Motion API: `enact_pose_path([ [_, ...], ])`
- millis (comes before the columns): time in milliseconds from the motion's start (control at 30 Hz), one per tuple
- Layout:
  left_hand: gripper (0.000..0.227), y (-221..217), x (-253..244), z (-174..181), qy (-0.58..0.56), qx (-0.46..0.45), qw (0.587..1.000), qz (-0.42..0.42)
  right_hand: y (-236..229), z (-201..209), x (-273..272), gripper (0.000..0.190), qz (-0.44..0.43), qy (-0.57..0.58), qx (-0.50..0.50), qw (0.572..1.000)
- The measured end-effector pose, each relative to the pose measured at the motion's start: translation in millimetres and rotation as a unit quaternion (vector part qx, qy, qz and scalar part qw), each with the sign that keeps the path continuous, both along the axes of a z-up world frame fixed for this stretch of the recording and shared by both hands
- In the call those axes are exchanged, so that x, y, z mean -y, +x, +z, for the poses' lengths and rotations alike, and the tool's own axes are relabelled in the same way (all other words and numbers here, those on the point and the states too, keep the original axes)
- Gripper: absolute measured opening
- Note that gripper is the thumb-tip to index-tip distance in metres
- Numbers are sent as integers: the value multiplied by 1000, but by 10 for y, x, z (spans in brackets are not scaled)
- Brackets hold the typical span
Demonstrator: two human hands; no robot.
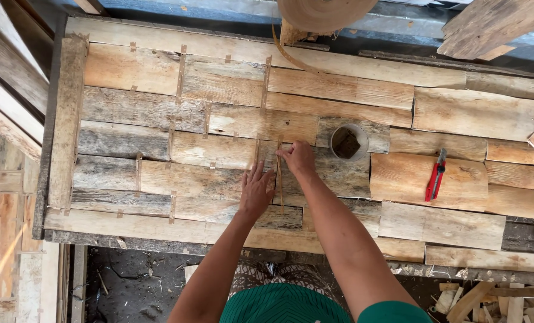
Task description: Arranging and applying adhesive strips to wood bark pieces to create a decorative surface.
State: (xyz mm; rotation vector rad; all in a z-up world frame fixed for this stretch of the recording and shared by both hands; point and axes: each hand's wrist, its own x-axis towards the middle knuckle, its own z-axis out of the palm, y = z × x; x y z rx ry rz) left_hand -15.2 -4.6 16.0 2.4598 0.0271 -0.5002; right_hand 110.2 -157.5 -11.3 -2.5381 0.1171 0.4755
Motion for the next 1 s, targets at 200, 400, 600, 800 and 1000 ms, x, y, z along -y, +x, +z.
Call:
enact_pose_path([
  [200,35,-262,152,11,-101,-192,962,168,3,-11,7,57,-2,2,36,999],
  [400,48,-587,285,-65,-317,-320,850,273,-8,-100,19,56,-13,12,-6,1000],
  [600,42,-638,259,-305,-453,-388,733,327,-15,-202,26,55,-4,0,0,1000],
  [800,27,-594,278,-297,-416,-391,752,331,0,-180,34,54,-13,11,-20,1000],
  [1000,22,-642,184,-449,-402,-353,779,327,13,-167,34,56,-5,0,-4,1000],
])
